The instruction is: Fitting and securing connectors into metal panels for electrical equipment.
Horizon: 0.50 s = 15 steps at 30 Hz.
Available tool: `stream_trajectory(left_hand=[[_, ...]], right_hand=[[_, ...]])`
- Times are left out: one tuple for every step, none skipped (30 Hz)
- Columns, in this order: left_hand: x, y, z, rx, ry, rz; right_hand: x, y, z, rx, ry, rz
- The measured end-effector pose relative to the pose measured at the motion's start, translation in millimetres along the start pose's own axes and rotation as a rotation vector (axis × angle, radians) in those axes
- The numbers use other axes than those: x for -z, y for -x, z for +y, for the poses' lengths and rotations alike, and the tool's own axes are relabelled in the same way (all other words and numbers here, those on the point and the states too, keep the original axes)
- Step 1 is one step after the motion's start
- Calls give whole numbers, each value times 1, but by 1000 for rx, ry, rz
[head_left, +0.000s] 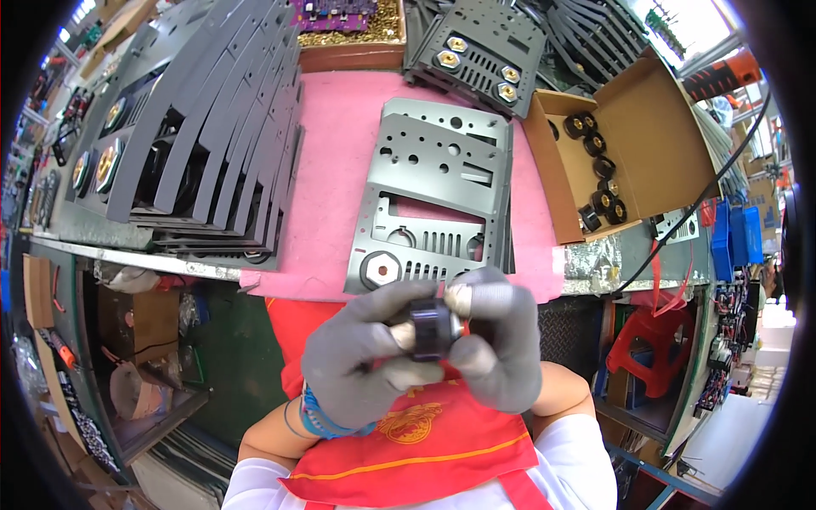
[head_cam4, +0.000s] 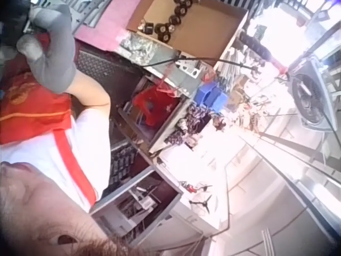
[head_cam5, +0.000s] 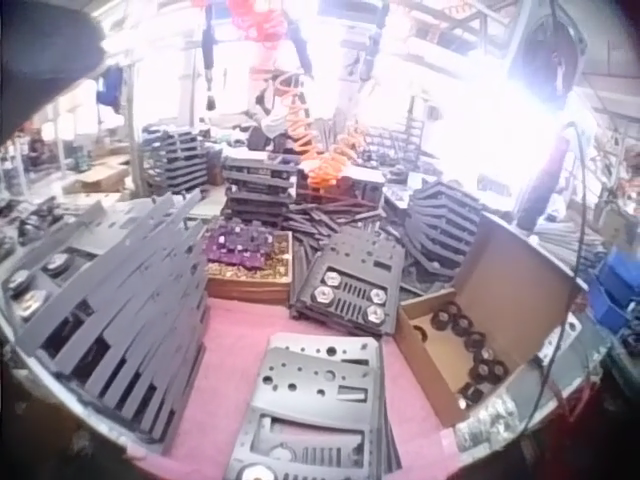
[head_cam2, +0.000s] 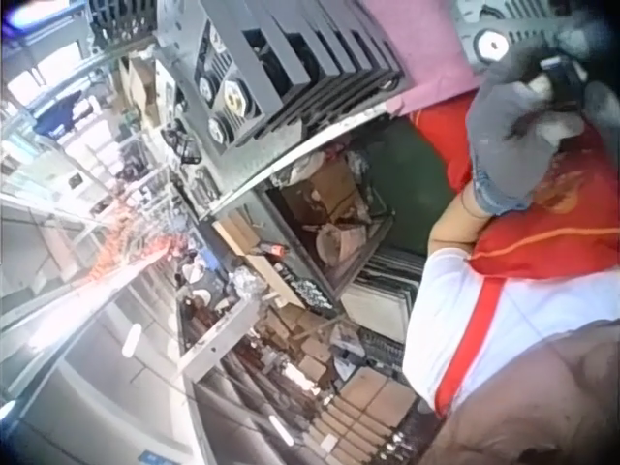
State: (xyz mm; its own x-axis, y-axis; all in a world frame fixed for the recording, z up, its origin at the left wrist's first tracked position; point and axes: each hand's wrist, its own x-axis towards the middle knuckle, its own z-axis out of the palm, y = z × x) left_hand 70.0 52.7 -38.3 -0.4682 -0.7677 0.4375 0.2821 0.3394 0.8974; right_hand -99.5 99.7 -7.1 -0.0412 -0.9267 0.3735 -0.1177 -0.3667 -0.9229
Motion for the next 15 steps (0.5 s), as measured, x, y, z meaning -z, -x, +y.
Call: stream_trajectory(left_hand=[[1, 3, 0, -22, 16, 9], [2, 5, 0, 210, 331, 73], [3, 6, 1, 445, 643, 139], [3, 7, 2, 577, 763, 138], [2, 7, 3, 575, 769, 157], [1, 7, 3, 728, 880, 181], [-1, 8, 4, 891, 992, 245], [-3, 8, 4, 866, 939, 160], [-4, 9, 4, 860, 941, 137], [-5, 10, 3, 866, 1041, 125], [-3, 11, 2, 886, 1178, 88], [-4, 11, -2, 840, 1068, 80], [4, 10, -5, 662, 1230, -13], [6, 10, -6, 639, 1194, -30], [10, 10, -8, 540, 1202, -56]], right_hand=[[2, -3, 1, 169, 214, -16], [2, -6, 2, 339, 435, -59], [7, -9, 2, 430, 460, -141], [8, -10, 2, 470, 447, -233], [12, -11, 1, 466, 434, -338], [14, -11, 0, 425, 258, -460], [15, -12, -1, 376, 87, -582], [17, -13, -2, 391, 58, -630], [18, -17, -2, 374, 49, -610], [20, -20, -2, 376, 80, -479], [21, -25, 0, 364, 157, -424], [29, -30, -1, 303, 227, -364], [36, -36, 1, 316, 366, -257], [39, -36, 0, 182, 486, 66], [43, -40, 3, 106, 546, 250]])
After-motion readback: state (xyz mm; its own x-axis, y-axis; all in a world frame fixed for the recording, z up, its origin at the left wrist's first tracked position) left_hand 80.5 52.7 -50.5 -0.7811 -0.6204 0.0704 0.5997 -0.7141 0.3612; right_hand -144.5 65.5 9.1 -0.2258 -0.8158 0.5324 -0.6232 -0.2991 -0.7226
